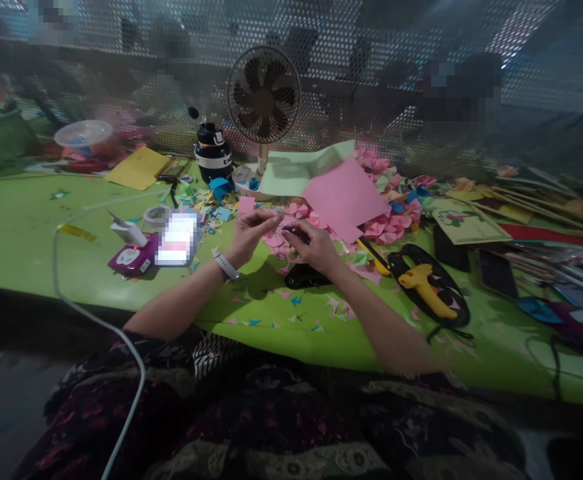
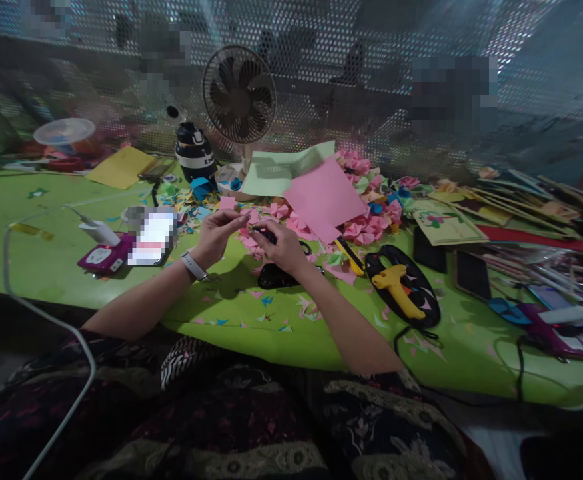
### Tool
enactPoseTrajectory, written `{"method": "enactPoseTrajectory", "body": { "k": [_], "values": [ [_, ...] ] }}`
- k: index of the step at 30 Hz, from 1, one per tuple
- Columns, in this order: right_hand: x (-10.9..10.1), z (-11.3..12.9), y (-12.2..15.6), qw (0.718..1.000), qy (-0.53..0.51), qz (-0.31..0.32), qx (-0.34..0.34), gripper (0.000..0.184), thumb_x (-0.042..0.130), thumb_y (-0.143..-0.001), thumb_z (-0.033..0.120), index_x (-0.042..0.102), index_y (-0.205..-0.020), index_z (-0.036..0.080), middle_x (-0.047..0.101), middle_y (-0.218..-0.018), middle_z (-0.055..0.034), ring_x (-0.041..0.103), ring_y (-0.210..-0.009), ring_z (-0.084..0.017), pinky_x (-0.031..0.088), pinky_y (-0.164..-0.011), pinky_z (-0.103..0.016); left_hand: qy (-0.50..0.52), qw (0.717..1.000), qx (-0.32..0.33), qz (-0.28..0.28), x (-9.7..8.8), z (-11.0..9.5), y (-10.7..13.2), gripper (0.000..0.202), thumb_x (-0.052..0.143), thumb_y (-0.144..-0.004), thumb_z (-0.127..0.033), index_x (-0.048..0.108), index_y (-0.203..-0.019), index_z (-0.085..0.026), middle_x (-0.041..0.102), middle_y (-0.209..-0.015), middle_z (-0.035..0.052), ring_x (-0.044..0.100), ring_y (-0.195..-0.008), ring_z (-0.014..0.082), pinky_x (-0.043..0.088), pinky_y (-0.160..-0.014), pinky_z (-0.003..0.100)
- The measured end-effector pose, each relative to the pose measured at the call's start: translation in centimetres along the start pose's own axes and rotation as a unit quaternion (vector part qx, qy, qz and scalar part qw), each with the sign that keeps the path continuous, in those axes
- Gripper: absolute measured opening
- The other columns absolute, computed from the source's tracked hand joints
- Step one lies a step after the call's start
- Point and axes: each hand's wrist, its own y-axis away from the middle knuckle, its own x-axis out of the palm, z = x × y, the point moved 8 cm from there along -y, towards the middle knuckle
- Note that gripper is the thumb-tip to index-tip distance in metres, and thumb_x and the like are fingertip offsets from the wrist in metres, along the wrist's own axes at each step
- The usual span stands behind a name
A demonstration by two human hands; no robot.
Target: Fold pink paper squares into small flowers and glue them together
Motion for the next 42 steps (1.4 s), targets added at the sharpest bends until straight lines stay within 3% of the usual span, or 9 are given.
{"method": "enactPoseTrajectory", "body": {
  "k": [5,10,15,20,30,35,42],
  "values": [
    [-0.2,0.0,0.0,0.999,-0.007,-0.022,-0.022,0.038,0.057,-0.094,0.057,0.070,-0.104,0.023,0.073,-0.106,-0.0084,0.067,-0.089,-0.022,0.056,-0.082,-0.038,-0.006,1.000,0.001,-0.009,-0.1,0.0,0.1,0.037,0.095,-0.054,-0.045,0.072,-0.064,-0.018,0.069,-0.070,0.0001,0.060,-0.064,0.0093,0.048,-0.064,0.026],
    [-0.2,0.2,-0.1,0.998,0.004,-0.024,-0.056,0.038,0.054,-0.096,0.057,0.071,-0.101,0.024,0.072,-0.104,-0.0085,0.067,-0.094,-0.023,0.056,-0.087,-0.041,-0.015,1.000,-0.007,0.008,0.1,0.3,0.1,0.034,0.093,-0.058,-0.045,0.075,-0.069,-0.019,0.071,-0.076,0.0017,0.061,-0.068,0.0112,0.049,-0.064,0.027],
    [0.0,0.3,0.1,0.998,0.027,-0.025,-0.053,0.036,0.061,-0.092,0.057,0.069,-0.103,0.023,0.071,-0.103,-0.0091,0.066,-0.096,-0.024,0.055,-0.085,-0.039,-0.028,0.999,0.027,0.001,0.1,-0.6,0.1,0.038,0.093,-0.057,-0.046,0.068,-0.058,-0.018,0.065,-0.063,-0.0009,0.057,-0.060,0.0097,0.048,-0.063,0.026],
    [-0.3,-0.1,0.0,0.998,-0.004,-0.038,-0.044,0.035,0.052,-0.098,0.055,0.069,-0.104,0.024,0.071,-0.104,-0.0085,0.067,-0.099,-0.024,0.056,-0.083,-0.039,-0.040,0.999,0.029,0.018,0.5,-0.9,0.4,0.033,0.092,-0.060,-0.046,0.077,-0.073,-0.020,0.072,-0.075,0.0024,0.061,-0.067,0.0112,0.048,-0.062,0.026],
    [-0.2,-0.3,0.0,0.999,0.013,-0.019,-0.033,0.043,0.044,-0.100,0.060,0.068,-0.103,0.024,0.069,-0.099,-0.0078,0.066,-0.091,-0.021,0.055,-0.078,-0.034,-0.039,0.999,0.023,0.013,0.4,-0.8,0.3,0.034,0.093,-0.059,-0.046,0.078,-0.072,-0.018,0.073,-0.074,0.0032,0.061,-0.064,0.0106,0.048,-0.060,0.025],
    [-0.2,0.1,0.1,0.997,0.040,-0.031,-0.050,0.031,0.053,-0.098,0.051,0.064,-0.104,0.022,0.071,-0.101,-0.0075,0.066,-0.091,-0.021,0.054,-0.081,-0.034,-0.031,0.999,0.020,0.001,0.3,-0.7,0.2,0.036,0.093,-0.057,-0.046,0.075,-0.068,-0.018,0.071,-0.069,0.0011,0.060,-0.061,0.0092,0.048,-0.059,0.023],
    [-0.4,-0.4,0.1,0.996,0.070,-0.044,-0.028,0.016,0.062,-0.092,0.038,0.062,-0.091,0.022,0.068,-0.088,-0.0053,0.063,-0.084,-0.020,0.052,-0.075,-0.033,0.009,1.000,0.008,-0.026,-0.6,0.0,-0.2,0.033,0.094,-0.057,-0.041,0.072,-0.065,-0.018,0.070,-0.068,-0.0001,0.062,-0.064,0.0082,0.051,-0.064,0.022]
  ]
}}
